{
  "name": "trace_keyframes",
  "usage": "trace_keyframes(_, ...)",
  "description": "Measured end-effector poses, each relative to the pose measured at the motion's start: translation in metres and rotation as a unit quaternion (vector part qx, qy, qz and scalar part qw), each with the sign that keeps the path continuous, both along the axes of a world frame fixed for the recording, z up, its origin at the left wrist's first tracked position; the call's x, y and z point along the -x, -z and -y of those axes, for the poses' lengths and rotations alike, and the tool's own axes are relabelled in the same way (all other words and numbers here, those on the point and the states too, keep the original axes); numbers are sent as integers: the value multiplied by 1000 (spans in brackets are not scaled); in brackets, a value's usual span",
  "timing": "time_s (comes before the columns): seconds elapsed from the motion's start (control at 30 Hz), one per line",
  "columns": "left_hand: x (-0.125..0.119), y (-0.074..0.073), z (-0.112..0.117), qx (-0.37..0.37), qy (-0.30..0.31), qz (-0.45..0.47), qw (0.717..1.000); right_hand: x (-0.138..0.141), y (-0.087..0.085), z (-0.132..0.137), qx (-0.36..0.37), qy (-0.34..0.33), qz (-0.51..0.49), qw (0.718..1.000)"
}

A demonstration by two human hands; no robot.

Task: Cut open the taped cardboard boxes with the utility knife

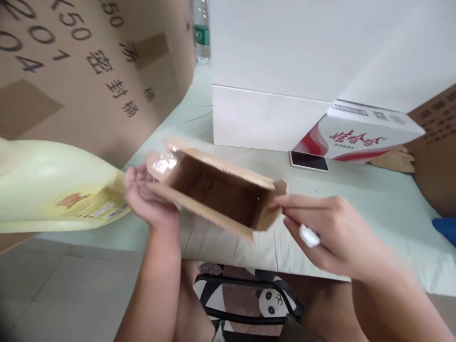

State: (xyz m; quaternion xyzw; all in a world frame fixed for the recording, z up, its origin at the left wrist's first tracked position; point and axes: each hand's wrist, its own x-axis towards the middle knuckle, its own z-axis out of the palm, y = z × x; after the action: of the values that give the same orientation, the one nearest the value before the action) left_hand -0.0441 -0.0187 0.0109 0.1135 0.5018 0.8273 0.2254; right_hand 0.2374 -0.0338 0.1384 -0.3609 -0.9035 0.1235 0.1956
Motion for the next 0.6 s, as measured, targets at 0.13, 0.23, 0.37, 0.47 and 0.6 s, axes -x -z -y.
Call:
trace_keyframes(0.13, -21, -7, 0, -87, 208, 15, 974, -56, 18, 43, 3, 9, -42, 999)
trace_keyframes(0.23, -40, -6, -3, -107, 259, -25, 960, -71, 31, 48, 20, 36, -34, 999)
trace_keyframes(0.37, -55, 2, -15, -147, 253, -107, 950, -78, 36, 37, -17, 84, 19, 996)
trace_keyframes(0.47, -59, 9, -23, -178, 240, -161, 941, -79, 40, 26, -58, 111, 33, 992)
trace_keyframes(0.6, -58, 18, -24, -176, 257, -218, 925, -79, 52, 15, -82, 125, -6, 989)
